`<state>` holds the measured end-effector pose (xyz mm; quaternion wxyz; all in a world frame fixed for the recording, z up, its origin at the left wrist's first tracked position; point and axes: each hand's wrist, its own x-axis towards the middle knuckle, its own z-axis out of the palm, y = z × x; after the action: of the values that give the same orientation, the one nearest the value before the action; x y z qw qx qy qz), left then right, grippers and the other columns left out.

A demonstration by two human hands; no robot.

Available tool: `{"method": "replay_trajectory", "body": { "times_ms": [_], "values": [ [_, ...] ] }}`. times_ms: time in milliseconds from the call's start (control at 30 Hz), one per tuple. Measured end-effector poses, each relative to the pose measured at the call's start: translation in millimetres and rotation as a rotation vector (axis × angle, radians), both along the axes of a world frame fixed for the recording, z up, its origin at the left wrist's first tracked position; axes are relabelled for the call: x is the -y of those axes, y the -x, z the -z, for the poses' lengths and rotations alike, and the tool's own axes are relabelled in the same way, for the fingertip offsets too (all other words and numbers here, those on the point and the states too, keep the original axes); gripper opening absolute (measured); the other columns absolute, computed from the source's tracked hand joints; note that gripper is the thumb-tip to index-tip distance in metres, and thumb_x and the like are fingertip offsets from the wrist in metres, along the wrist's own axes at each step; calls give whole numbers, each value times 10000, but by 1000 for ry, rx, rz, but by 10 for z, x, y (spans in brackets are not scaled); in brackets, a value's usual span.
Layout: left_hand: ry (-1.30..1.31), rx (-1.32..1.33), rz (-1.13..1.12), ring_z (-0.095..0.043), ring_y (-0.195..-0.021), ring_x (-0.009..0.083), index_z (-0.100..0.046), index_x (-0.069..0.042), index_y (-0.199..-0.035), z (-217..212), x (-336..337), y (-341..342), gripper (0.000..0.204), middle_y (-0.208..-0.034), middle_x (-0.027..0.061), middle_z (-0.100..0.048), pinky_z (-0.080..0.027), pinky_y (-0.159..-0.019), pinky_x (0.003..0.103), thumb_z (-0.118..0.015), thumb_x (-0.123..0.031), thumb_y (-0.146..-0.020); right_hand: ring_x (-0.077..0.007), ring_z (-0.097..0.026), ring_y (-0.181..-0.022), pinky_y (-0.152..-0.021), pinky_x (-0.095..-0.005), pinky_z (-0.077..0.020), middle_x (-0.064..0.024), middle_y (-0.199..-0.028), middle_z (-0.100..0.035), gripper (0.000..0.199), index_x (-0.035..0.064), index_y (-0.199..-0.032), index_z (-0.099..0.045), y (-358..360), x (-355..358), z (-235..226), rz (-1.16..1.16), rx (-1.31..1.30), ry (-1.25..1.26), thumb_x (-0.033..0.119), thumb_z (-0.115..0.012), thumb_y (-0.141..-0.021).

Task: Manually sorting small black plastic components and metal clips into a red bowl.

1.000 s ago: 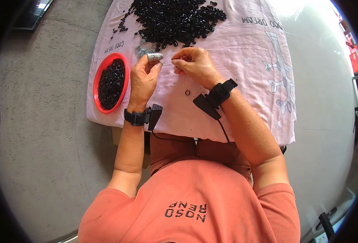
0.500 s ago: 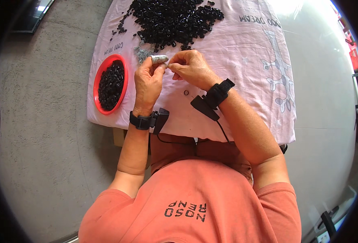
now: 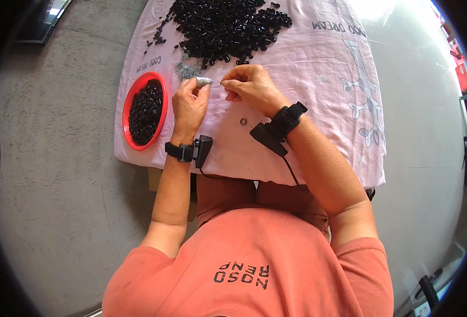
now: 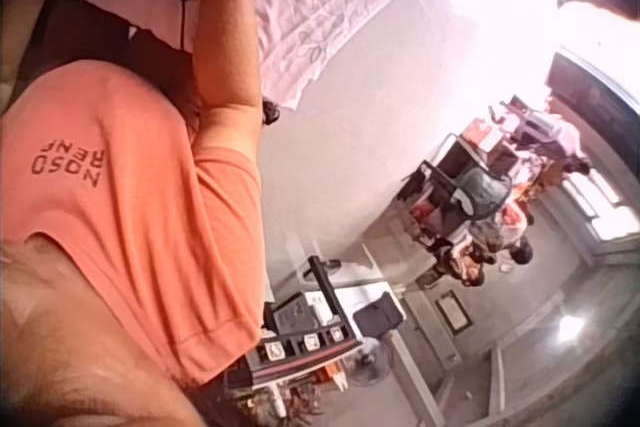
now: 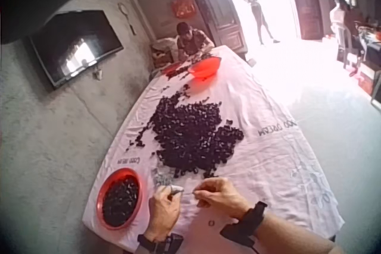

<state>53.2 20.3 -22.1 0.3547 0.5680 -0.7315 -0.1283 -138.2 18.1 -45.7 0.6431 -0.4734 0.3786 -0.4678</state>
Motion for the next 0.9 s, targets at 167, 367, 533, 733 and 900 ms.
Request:
{"method": "replay_trajectory", "body": {
  "times_ms": [167,367,533,733,900],
  "values": [
    [-140,-267,100,-680,-759,176,-693,10,-964,-149,-98,111,87,-910,114,-694,-527,-662,305,-685,-49,-899,-101,-683,-727,-659,-231,-574,-35,-818,-683,165,-15,-1009,-695,-2,-17,-40,-20,15,-12,136,-686,-943],
    [-95,-341,110,-676,-748,165,-692,14,-960,-82,-103,124,87,-878,107,-700,-528,-668,290,-697,-41,-891,-114,-710,-783,-686,-229,-569,-57,-908,-725,157,2,-1058,-690,-14,-29,-36,-78,88,-37,133,-664,-976],
    [-103,-350,90,-679,-747,166,-690,13,-958,-113,-102,108,83,-872,106,-698,-528,-664,292,-690,-45,-898,-151,-743,-863,-718,-243,-595,-90,-953,-740,157,-5,-1066,-693,-26,-37,-31,-101,122,1,123,-651,-985],
    [-79,-331,111,-670,-735,159,-690,13,-957,-112,-117,117,81,-870,105,-697,-524,-659,291,-682,-46,-903,-154,-743,-858,-727,-242,-600,-94,-953,-739,165,-6,-1077,-692,12,-21,-72,-89,131,-82,127,-642,-993],
    [-143,-267,89,-656,-857,78,-701,10,-1048,-184,-139,92,121,-940,48,-728,-528,-767,238,-666,-38,-943,-181,-742,-912,-766,-252,-611,-129,-1023,-727,186,-38,-1130,-659,14,-2,-2,-125,236,-87,91,-601,-1008]
  ]
}}
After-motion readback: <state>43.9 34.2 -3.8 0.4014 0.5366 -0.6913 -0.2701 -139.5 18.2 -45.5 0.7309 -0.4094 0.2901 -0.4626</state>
